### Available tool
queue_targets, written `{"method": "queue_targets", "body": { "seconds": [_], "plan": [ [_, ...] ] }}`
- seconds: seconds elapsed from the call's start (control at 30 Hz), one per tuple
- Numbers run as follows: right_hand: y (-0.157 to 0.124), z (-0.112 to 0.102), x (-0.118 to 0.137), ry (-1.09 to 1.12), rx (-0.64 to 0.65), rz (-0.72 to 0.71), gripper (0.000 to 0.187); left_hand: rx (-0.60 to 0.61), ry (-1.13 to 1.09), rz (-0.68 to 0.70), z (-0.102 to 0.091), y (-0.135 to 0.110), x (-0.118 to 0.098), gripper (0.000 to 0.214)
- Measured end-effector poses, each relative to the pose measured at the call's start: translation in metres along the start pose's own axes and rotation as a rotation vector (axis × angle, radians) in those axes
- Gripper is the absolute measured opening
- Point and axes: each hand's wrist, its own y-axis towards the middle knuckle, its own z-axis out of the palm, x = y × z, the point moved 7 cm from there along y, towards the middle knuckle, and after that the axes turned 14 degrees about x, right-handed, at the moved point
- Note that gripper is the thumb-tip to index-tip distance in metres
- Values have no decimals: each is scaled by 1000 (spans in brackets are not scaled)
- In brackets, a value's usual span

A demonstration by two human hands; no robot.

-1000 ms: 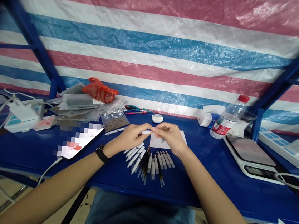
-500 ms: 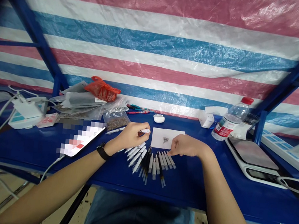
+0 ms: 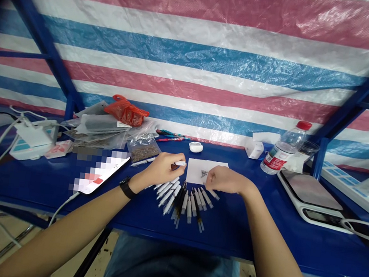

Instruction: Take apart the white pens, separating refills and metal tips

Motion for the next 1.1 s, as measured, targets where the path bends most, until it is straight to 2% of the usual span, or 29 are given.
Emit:
{"method": "queue_targets", "body": {
  "seconds": [0.17,0.27,0.33,0.4,0.5,0.73,0.9,1.1],
  "plan": [
    [-5,-18,8,293,-215,-218,13,15,21,-17,2,0,2,14],
    [-5,-27,11,323,-374,-339,14,14,20,-16,2,0,2,15],
    [-1,-25,11,317,-406,-349,12,17,23,-17,2,0,1,15],
    [7,-18,9,276,-380,-297,9,20,29,-20,2,0,1,15],
    [16,-4,14,84,-344,-213,4,18,31,-10,2,0,0,16],
    [25,23,30,-162,-238,-164,7,6,56,-15,1,-1,1,15],
    [27,33,36,-236,-203,-102,16,6,47,-18,1,-1,1,15],
    [28,39,41,-223,-190,-69,12,13,55,-14,3,-1,0,15]
  ]
}}
